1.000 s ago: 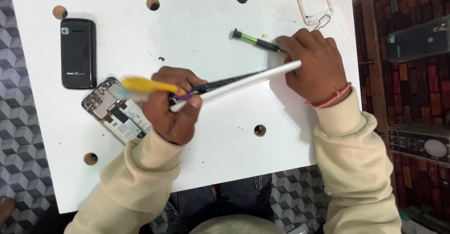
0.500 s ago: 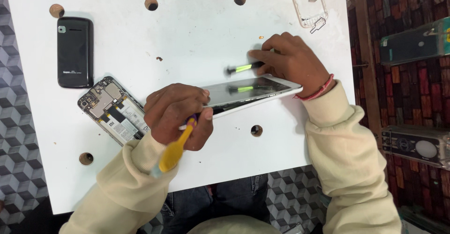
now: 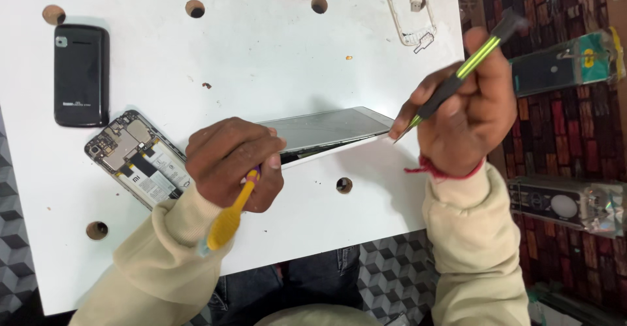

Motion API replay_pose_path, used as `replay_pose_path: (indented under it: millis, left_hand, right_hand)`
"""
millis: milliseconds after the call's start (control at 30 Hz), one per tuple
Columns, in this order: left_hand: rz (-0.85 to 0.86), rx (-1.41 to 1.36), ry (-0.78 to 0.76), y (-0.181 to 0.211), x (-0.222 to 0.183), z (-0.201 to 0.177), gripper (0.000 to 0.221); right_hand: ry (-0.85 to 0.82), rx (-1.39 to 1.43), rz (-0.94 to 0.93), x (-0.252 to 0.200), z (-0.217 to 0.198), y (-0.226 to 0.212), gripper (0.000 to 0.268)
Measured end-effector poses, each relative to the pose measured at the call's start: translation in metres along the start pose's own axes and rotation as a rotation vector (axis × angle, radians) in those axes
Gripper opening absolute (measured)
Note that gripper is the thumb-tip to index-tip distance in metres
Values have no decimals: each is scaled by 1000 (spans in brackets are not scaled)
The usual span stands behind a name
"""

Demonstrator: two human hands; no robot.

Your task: The person uses a screwdriver and a toothbrush to pry open the back cover of a white Samsung tablet. They then remove the back cover, disconnect the battery connector, and lift out the motherboard.

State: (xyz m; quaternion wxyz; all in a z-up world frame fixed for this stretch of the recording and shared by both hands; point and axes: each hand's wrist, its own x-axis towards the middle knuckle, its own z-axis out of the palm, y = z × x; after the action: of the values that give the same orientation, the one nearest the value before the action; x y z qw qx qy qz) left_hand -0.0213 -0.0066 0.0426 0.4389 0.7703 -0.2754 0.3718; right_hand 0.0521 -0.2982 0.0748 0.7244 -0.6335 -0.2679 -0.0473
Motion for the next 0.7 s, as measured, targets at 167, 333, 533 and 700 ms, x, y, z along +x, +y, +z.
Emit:
replay_pose_path:
  millis: [167, 333, 533, 700]
  left_hand:
    - [-44, -10, 7, 0, -1, 0, 10]
    - [-47, -41, -3, -1, -5, 4, 7]
    - [-72, -40, -22, -1, -6, 3, 8]
    - [-87, -59, -24, -2, -9, 3, 8]
  right_hand:
    - [53, -51, -8, -19, 5, 4, 85]
    - [-95, -304, -150, -35, 2, 9, 84]
    - [-73, -246, -96, -46, -1, 6, 86]
    - [-126, -268, -68, -53, -3, 2, 84]
